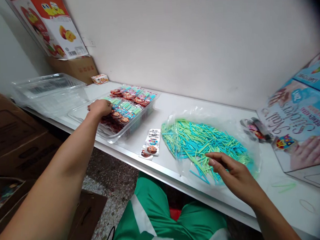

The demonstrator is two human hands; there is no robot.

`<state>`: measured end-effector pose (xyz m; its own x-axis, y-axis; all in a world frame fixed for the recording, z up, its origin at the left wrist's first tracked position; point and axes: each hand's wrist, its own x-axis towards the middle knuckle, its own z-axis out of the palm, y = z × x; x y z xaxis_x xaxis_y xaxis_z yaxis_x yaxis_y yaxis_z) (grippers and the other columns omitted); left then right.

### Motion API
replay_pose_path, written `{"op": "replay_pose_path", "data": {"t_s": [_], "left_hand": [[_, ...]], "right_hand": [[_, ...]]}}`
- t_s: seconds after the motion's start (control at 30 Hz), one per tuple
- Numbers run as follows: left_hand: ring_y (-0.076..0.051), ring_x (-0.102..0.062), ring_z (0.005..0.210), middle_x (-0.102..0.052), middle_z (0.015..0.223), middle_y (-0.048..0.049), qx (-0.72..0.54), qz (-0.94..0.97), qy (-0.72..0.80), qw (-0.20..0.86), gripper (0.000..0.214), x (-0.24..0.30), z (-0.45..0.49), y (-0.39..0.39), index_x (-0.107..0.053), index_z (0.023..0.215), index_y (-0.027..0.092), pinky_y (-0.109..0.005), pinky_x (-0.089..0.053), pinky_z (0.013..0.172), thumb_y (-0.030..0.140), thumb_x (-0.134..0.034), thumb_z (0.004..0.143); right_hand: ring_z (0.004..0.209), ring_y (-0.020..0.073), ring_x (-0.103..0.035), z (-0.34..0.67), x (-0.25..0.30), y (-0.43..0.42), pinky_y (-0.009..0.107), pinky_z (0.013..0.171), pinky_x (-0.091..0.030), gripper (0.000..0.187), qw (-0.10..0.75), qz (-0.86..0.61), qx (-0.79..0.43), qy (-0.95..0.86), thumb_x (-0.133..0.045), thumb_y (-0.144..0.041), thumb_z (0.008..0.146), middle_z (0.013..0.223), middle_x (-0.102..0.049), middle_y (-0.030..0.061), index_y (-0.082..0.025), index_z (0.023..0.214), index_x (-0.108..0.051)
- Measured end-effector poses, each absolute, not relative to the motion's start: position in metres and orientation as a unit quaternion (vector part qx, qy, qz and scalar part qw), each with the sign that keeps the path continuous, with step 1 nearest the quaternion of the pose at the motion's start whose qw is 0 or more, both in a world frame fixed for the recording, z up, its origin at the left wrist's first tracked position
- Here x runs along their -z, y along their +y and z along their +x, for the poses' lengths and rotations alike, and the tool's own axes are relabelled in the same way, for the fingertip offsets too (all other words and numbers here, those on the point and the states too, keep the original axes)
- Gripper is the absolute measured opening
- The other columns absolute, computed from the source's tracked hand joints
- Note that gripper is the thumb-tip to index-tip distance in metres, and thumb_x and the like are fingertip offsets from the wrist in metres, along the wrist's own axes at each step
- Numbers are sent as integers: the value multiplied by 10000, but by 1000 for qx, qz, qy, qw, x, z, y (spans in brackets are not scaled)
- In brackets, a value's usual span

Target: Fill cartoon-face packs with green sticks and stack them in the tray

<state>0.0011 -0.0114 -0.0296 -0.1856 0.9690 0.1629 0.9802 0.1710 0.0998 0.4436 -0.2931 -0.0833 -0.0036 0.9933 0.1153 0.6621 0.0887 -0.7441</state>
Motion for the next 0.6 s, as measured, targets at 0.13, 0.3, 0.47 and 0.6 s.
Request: {"op": "replay_pose_path", "data": {"t_s": [0.13,0.3,0.47,0.6], "left_hand": [[-245,-576,931,-652,1025,-116,259,-693,-668,75,401,37,60,-61,-603,1108,143,-318,-402,773,344,-353,866],[-196,-596,820,-666,948,-54,171,-812,-547,-112,393,102,141,-138,-613,1041,210,-265,-410,684,485,-428,830],[-296,-538,1026,-598,1097,-164,148,-673,-719,-95,586,156,154,-132,-566,1061,146,-315,-399,748,586,-583,675],[-246,-588,897,-656,940,-97,163,-623,-741,-192,447,165,145,-110,-594,887,180,-279,-393,694,509,-686,599]], "right_hand": [[865,178,-604,442,83,-294,271,679,-508,319,325,-629,-254,-659,-474,-425,861,1054,-627,58,-239,1098,-580],[837,160,-598,430,81,-295,268,706,-490,284,325,-613,-251,-675,-477,-397,868,1005,-635,44,-236,1076,-584],[811,153,-599,434,80,-306,263,687,-484,273,326,-608,-244,-681,-473,-383,873,1003,-636,39,-236,1074,-585],[785,152,-597,440,79,-313,260,662,-478,270,334,-622,-244,-665,-472,-383,872,966,-645,37,-232,1062,-591]]}}
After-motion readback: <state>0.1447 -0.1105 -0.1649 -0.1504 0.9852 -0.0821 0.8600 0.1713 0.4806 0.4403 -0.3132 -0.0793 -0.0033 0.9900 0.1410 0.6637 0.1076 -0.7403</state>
